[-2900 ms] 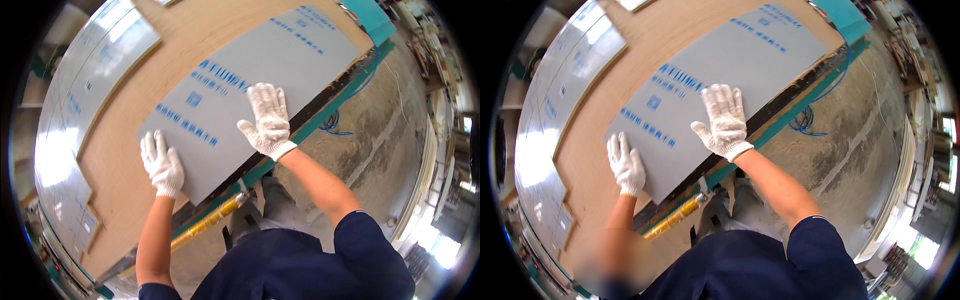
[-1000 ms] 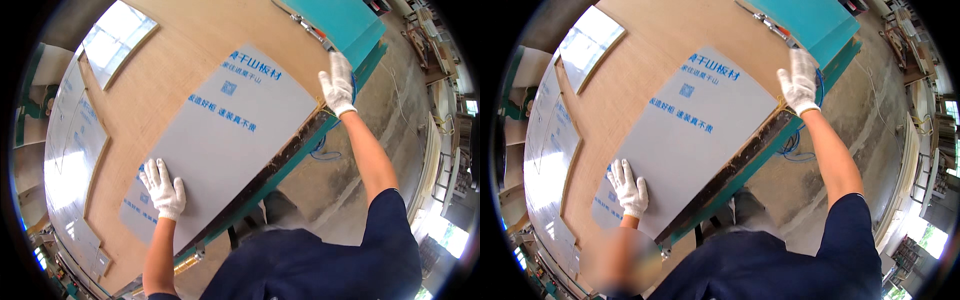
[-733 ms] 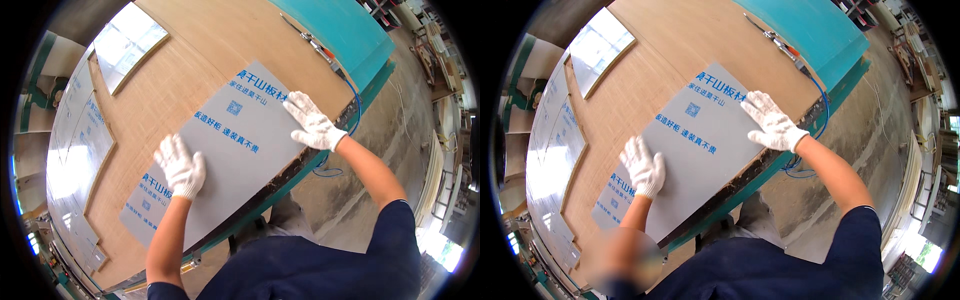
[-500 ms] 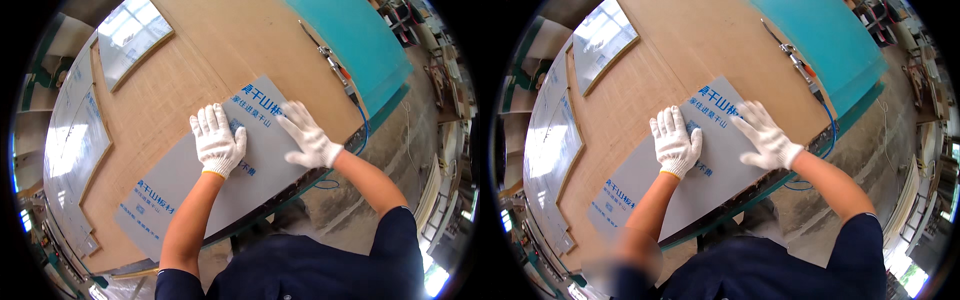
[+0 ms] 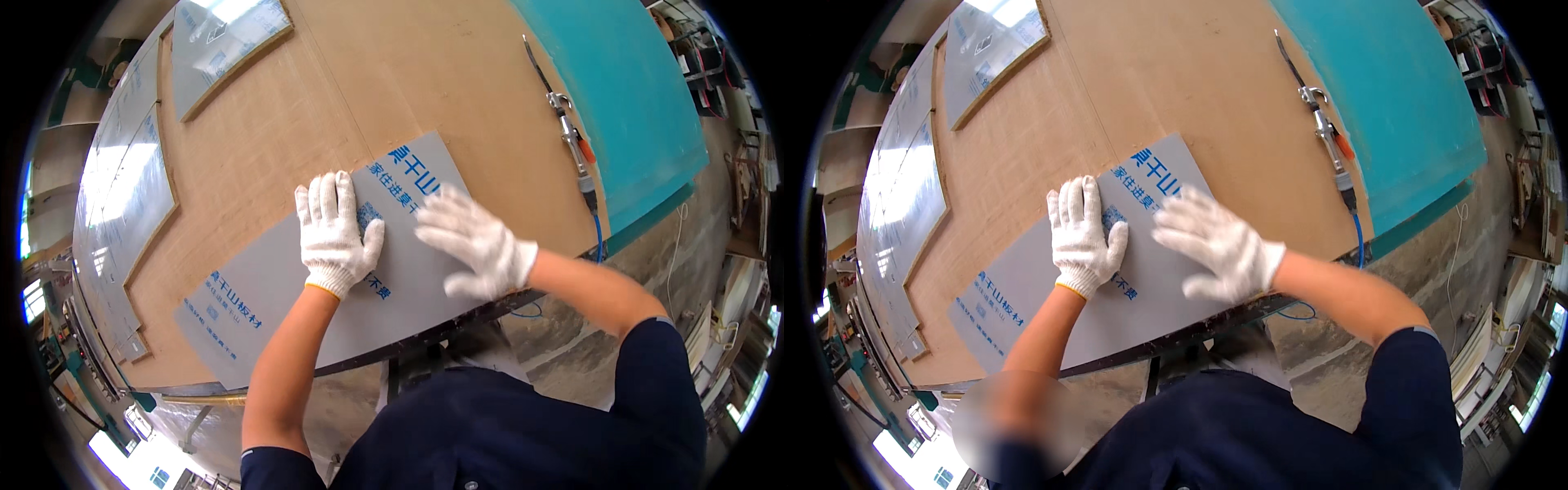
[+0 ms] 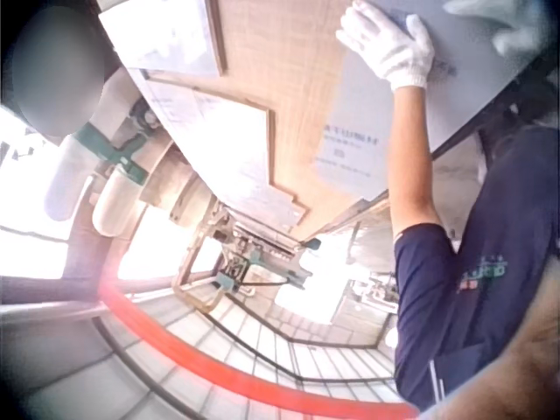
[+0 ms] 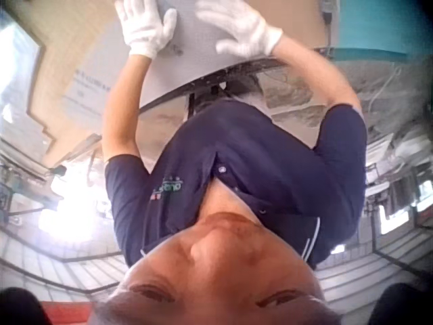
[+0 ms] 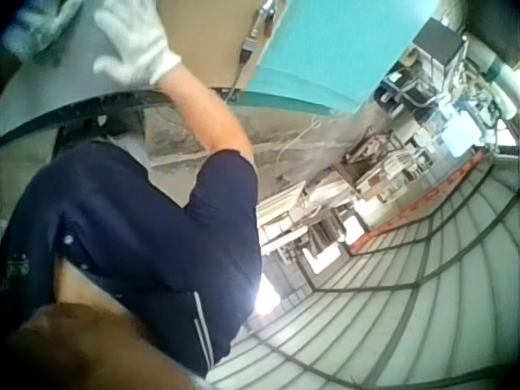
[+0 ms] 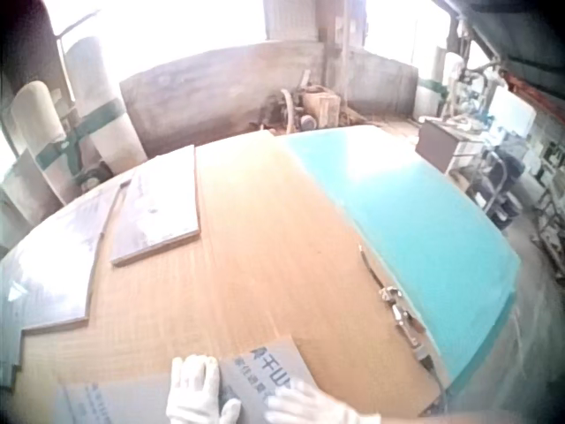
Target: The person applies labels to several wooden boards using a roll of stickers and rubs them flat by hand.
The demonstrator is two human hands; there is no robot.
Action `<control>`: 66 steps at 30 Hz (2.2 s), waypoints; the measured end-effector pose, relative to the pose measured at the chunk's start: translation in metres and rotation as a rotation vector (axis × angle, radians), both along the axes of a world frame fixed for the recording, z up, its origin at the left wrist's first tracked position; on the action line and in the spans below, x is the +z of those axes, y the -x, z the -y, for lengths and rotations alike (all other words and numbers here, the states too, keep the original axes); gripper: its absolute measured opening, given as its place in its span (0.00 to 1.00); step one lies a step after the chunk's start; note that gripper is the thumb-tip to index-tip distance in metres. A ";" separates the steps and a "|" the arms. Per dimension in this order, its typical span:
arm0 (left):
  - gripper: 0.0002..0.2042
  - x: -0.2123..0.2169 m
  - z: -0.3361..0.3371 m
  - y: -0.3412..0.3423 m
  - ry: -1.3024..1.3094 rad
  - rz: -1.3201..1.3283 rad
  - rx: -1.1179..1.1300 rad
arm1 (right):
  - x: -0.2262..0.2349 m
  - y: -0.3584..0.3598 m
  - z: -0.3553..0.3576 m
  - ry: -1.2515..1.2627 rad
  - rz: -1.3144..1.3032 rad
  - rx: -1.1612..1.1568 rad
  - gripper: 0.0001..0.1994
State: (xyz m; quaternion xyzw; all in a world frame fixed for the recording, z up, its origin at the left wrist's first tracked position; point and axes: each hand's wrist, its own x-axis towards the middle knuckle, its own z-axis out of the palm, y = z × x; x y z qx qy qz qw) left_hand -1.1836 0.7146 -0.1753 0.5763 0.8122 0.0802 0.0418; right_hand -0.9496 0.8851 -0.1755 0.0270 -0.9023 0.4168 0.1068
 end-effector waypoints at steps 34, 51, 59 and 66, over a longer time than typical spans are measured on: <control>0.38 -0.004 0.003 0.004 -0.054 -0.026 -0.015 | -0.009 0.039 -0.013 -0.192 -0.172 -0.115 0.41; 0.37 -0.011 0.005 0.003 -0.038 -0.050 -0.004 | -0.006 -0.009 0.136 -0.246 -0.086 -0.503 0.33; 0.38 -0.012 -0.002 0.000 -0.025 -0.079 0.023 | -0.006 -0.060 0.032 -0.450 0.025 -0.700 0.38; 0.38 0.011 -0.115 -0.072 -0.116 0.209 -0.010 | -0.005 -0.024 0.074 -0.246 0.243 -0.538 0.49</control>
